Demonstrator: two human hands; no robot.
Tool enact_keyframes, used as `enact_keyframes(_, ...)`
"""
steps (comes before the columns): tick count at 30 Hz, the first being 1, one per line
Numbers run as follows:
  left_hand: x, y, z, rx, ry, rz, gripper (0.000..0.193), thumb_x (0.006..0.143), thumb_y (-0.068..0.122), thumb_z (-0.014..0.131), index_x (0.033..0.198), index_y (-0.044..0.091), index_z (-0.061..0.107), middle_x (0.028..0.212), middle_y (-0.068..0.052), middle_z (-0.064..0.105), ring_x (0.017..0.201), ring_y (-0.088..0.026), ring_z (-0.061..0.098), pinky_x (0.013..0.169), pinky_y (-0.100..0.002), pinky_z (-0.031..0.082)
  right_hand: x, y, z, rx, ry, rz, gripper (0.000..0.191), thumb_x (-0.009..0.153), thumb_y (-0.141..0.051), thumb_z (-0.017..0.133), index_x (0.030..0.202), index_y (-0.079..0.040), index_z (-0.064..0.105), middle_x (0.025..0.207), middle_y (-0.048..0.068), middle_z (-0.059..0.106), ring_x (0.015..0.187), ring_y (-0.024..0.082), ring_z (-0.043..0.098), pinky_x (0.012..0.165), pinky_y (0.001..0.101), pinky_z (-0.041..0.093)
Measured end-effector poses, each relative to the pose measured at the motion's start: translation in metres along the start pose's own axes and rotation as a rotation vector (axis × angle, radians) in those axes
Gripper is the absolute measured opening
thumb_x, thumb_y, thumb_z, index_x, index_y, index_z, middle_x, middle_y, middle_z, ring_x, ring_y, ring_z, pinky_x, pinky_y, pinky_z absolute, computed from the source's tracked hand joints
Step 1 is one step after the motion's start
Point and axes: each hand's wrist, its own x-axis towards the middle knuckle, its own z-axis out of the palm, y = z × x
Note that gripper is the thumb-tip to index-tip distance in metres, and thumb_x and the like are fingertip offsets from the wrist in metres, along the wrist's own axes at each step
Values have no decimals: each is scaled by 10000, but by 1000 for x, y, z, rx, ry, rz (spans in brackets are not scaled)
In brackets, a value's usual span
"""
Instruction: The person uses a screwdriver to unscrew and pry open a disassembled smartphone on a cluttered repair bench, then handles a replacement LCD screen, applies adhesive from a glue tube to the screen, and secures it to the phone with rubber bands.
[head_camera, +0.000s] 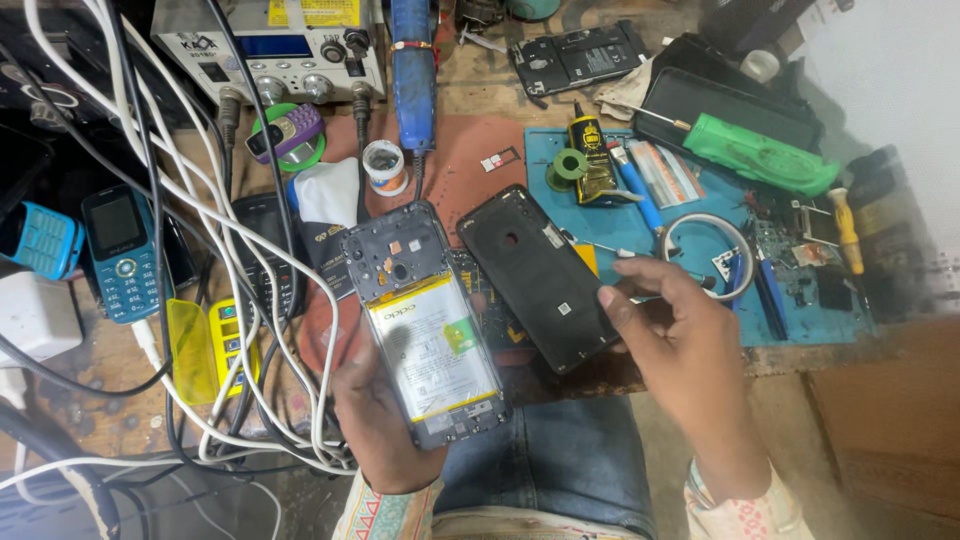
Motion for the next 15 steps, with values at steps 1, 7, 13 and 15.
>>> enact_keyframes(1,2,3,4,-39,-42,-12,624,1022,369,387,1486,-43,451,1318,-315,647,1182,-422,659,966,-499,550,2,3,1,73,-43,43,400,900,-156,752,1254,7,665,983,84,758,756,89,706,585,233,584)
enact_keyframes(7,8,-4,21,-323,-145,-79,654,1084,501,361,1503,10,464,1341,-256,618,1210,-414,631,1027,-573,525,11,20,-4,550,-288,372,492,935,-120,748,1388,59,675,1082,148,783,735,229,700,602,333,607)
enact_keyframes(13,17,-14,19,-462,-235,-42,630,1100,525,419,1504,47,481,1356,-232,579,1206,-406,620,1034,-595,529,19,40,-18,1126,-295,399,562,1012,-35,579,1510,133,379,1284,235,647,1070,311,716,840,427,631)
enact_keyframes(15,19,-17,17,-501,-333,-71,670,1150,535,438,1544,-5,486,1385,-247,589,1188,-407,616,1013,-562,536,15,43,-22,1317,-403,275,591,1027,-46,541,1558,96,325,1339,290,616,1085,437,688,804,551,617)
